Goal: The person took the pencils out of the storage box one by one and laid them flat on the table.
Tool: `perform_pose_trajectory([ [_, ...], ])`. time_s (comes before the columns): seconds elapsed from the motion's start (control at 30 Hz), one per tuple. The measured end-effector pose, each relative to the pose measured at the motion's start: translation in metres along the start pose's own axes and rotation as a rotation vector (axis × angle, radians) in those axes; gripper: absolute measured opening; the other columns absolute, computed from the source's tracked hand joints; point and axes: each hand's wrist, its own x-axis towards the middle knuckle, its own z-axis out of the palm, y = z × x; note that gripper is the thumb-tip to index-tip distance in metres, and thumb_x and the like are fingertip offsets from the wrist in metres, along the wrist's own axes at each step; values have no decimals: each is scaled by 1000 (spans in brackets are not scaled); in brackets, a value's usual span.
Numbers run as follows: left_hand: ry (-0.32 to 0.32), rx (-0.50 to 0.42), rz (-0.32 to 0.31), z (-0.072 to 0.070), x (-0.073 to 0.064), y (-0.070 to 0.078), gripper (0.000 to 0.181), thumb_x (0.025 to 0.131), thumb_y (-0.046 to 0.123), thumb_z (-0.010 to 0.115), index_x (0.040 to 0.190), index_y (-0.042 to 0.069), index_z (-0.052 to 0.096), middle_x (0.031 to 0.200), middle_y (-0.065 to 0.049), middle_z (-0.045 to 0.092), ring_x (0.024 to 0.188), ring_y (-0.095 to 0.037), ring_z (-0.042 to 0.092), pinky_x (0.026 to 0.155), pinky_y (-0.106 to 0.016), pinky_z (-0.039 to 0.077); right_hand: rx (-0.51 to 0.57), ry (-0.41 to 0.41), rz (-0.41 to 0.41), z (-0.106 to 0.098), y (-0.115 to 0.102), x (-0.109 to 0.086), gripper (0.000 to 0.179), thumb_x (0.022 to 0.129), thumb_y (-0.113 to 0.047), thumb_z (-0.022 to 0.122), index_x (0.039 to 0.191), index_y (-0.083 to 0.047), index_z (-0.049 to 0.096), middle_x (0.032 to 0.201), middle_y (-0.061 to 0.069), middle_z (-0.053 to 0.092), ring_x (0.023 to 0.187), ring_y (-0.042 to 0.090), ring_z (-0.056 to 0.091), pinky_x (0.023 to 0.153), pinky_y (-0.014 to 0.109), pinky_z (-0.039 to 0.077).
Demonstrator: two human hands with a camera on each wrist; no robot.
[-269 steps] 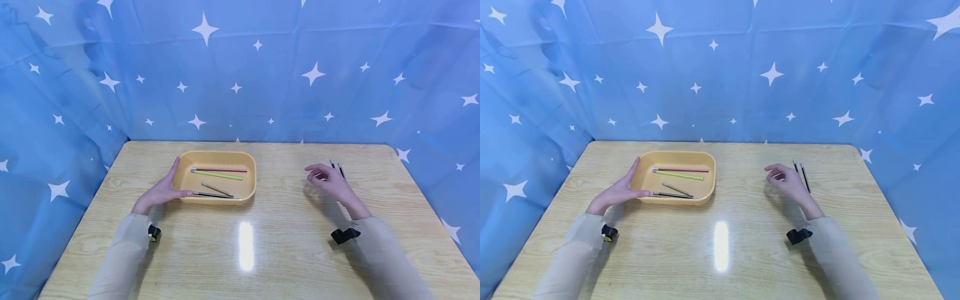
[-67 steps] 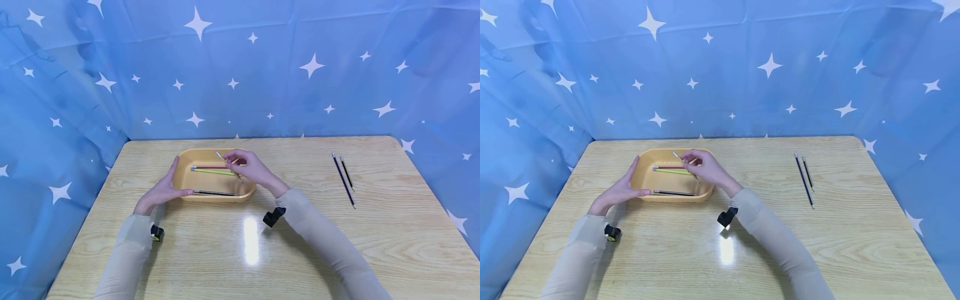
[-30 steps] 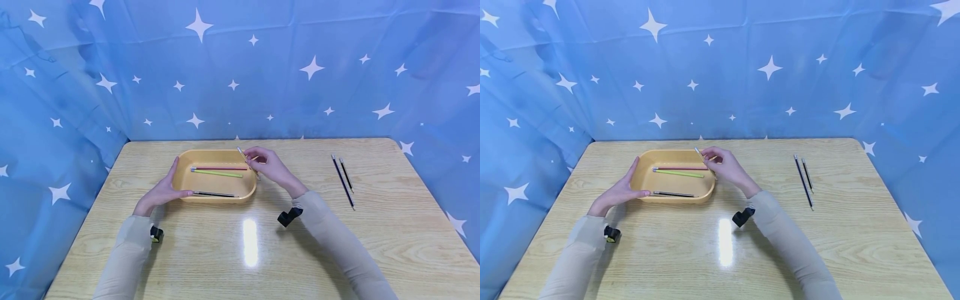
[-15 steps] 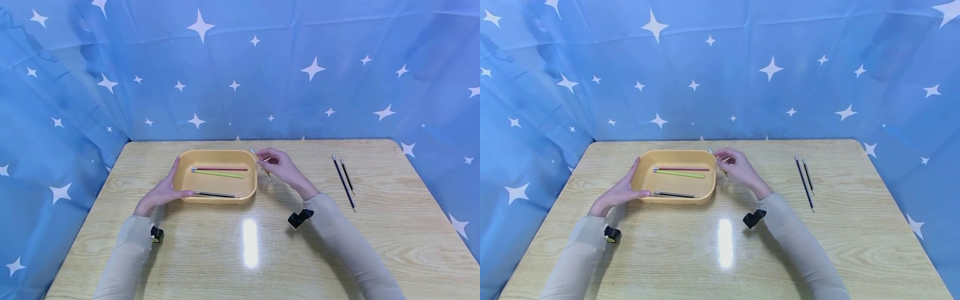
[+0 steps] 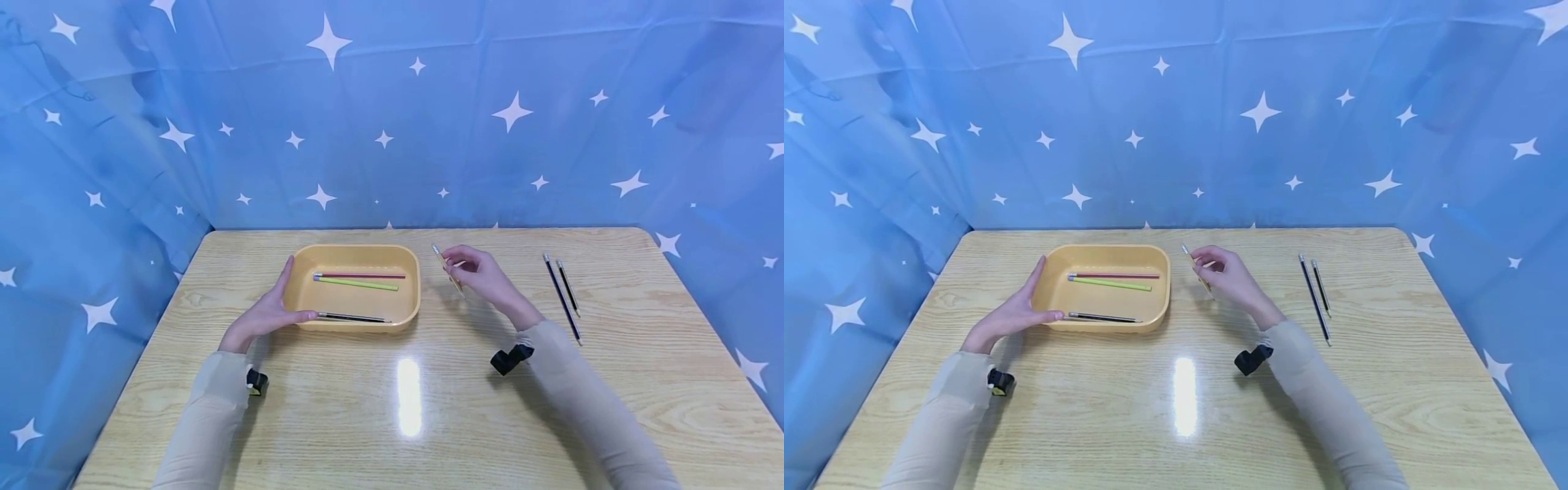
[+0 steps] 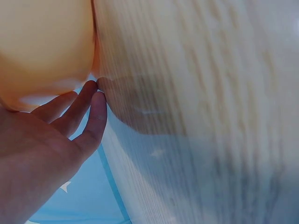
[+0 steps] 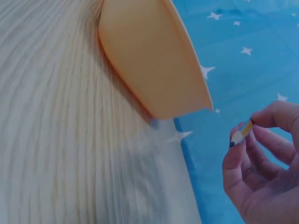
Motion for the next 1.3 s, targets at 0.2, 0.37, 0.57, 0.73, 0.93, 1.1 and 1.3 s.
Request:
perform_pose_trajectory([
  [0.2,7,10,11,0,3,-5,121,81,29,79,152,21,-19,159,-17,-11,142,-43,3,111,-59,11,-25,1,18,-12,9,-7,30,94,-3,56,123,5,58,106,22,61,87,25,59,66,26,48],
  [0.37,2,13,11,0,4,-4,122,81,31,79,152,21,-19,159,-16,-12,142,-43,2,111,-60,10,-57,4,41,-21,13,-13,29,95,-4,55,124,3,58,106,21,60,88,27,58,65,25,47],
  [0.57,-18,2,8,-1,4,0,122,82,28,78,151,22,-22,159,-16,-14,142,-43,2,112,-58,10,-78,0,43,-33,17,-21,29,95,-2,54,123,5,57,106,24,59,89,32,58,64,25,47],
  [0.73,-27,4,-1,-1,3,2,122,82,27,78,151,22,-22,158,-17,-15,142,-43,1,112,-58,9,-112,-2,63,-44,19,-29,30,96,-5,53,124,4,56,107,22,59,92,36,59,67,26,48],
  [0.93,-35,3,-6,-2,4,2,123,82,28,78,151,20,-23,158,-18,-15,142,-43,1,112,-57,9,-133,-2,94,-59,20,-40,32,97,-9,53,127,2,55,111,22,58,92,36,59,67,28,49],
  [1.1,-42,8,-12,-2,4,1,123,82,28,78,150,19,-24,158,-18,-15,142,-43,3,112,-57,10,-153,11,88,-72,21,-48,34,98,-11,54,129,2,54,112,23,58,90,27,61,66,28,50],
  [1.3,-44,27,-25,-2,2,1,123,81,29,78,150,19,-24,158,-19,-15,141,-46,3,110,-62,12,-199,43,64,-88,26,-57,33,98,-9,54,128,5,53,110,25,59,87,21,62,66,25,50],
])
